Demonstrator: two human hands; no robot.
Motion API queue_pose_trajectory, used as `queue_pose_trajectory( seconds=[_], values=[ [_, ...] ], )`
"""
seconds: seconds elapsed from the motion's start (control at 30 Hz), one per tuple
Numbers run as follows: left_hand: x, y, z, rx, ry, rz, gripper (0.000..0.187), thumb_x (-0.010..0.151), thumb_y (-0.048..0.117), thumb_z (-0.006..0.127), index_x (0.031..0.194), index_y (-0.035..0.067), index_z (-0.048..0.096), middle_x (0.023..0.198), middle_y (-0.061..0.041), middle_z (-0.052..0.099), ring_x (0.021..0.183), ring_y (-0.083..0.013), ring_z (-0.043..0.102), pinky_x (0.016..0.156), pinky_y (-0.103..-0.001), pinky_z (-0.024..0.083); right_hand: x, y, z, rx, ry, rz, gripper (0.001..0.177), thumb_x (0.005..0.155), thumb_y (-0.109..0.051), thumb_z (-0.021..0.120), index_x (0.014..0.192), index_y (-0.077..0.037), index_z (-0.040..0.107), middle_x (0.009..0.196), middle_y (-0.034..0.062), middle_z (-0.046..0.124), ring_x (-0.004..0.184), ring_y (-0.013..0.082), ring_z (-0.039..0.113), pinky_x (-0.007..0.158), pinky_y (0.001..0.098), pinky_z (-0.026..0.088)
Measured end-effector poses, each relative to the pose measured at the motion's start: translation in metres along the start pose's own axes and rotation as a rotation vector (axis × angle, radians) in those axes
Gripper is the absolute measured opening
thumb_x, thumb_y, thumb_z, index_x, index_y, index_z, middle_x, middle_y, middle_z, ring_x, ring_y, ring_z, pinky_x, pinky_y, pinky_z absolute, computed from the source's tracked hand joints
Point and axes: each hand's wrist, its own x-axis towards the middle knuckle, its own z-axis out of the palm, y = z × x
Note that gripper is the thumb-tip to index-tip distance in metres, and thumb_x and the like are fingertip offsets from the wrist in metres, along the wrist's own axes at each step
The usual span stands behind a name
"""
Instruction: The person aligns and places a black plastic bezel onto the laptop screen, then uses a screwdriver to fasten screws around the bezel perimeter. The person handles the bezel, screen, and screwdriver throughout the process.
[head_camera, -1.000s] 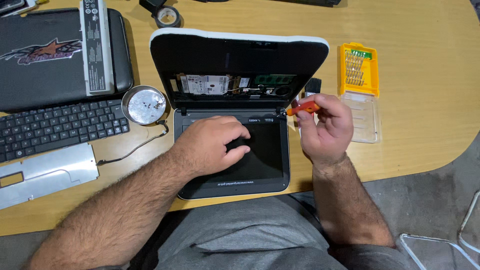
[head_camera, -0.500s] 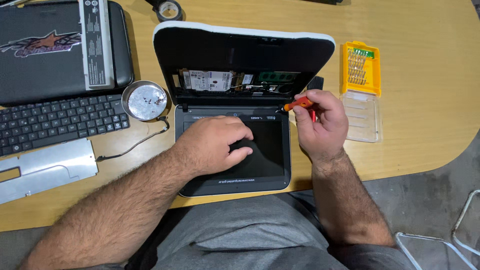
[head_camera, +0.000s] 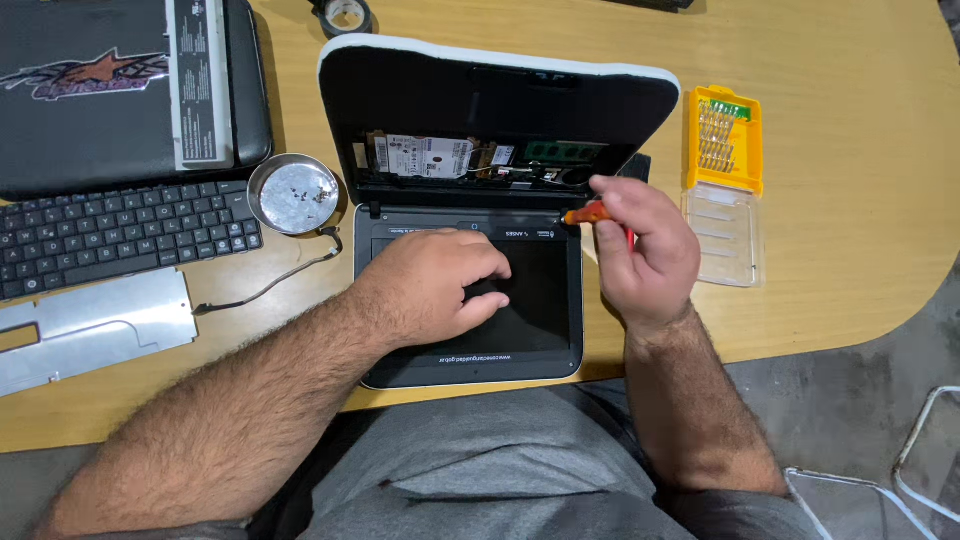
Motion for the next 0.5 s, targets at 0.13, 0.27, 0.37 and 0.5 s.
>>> queue_pose_trajectory(
  seconds=[0.13, 0.27, 0.37, 0.5],
  values=[
    [-0.001, -0.004, 0.004, 0.009, 0.036, 0.038, 0.020, 0.091, 0.022, 0.073, 0.107, 0.010, 0.072, 0.095, -0.010, 0.073, 0.095, -0.0297, 0.074, 0.082, -0.042, 0.061, -0.003, 0.005, -0.001, -0.031, 0.005, -0.047, 0.014, 0.092, 0.006, 0.076, 0.104, 0.010, 0.068, 0.095, 0.0262, 0.071, 0.085, 0.0377, 0.071, 0.073, 0.0433, 0.058],
    [-0.001, -0.006, 0.005, 0.004, 0.030, 0.037, 0.019, 0.092, 0.022, 0.073, 0.106, 0.010, 0.072, 0.095, -0.009, 0.072, 0.095, -0.0294, 0.074, 0.082, -0.042, 0.061, -0.007, 0.010, -0.005, -0.179, 0.045, -0.057, 0.013, 0.095, 0.000, 0.081, 0.099, 0.007, 0.071, 0.092, 0.0226, 0.068, 0.080, 0.0344, 0.067, 0.068, 0.0410, 0.054],
    [-0.002, -0.007, 0.007, 0.014, 0.036, 0.047, 0.020, 0.091, 0.023, 0.073, 0.106, 0.010, 0.072, 0.095, -0.009, 0.072, 0.095, -0.0297, 0.073, 0.082, -0.042, 0.060, 0.003, 0.000, -0.001, -0.170, 0.044, -0.080, 0.008, 0.096, 0.001, 0.076, 0.095, 0.007, 0.070, 0.095, 0.0240, 0.070, 0.080, 0.0364, 0.068, 0.067, 0.0423, 0.054],
    [-0.002, -0.008, 0.007, 0.020, 0.021, 0.048, 0.020, 0.092, 0.024, 0.072, 0.107, 0.010, 0.071, 0.095, -0.009, 0.072, 0.095, -0.0305, 0.073, 0.082, -0.043, 0.060, 0.002, 0.006, -0.004, -0.155, 0.035, -0.088, 0.015, 0.091, 0.007, 0.083, 0.088, 0.004, 0.069, 0.090, 0.0208, 0.072, 0.071, 0.0310, 0.066, 0.058, 0.0368, 0.052]
  ],
)
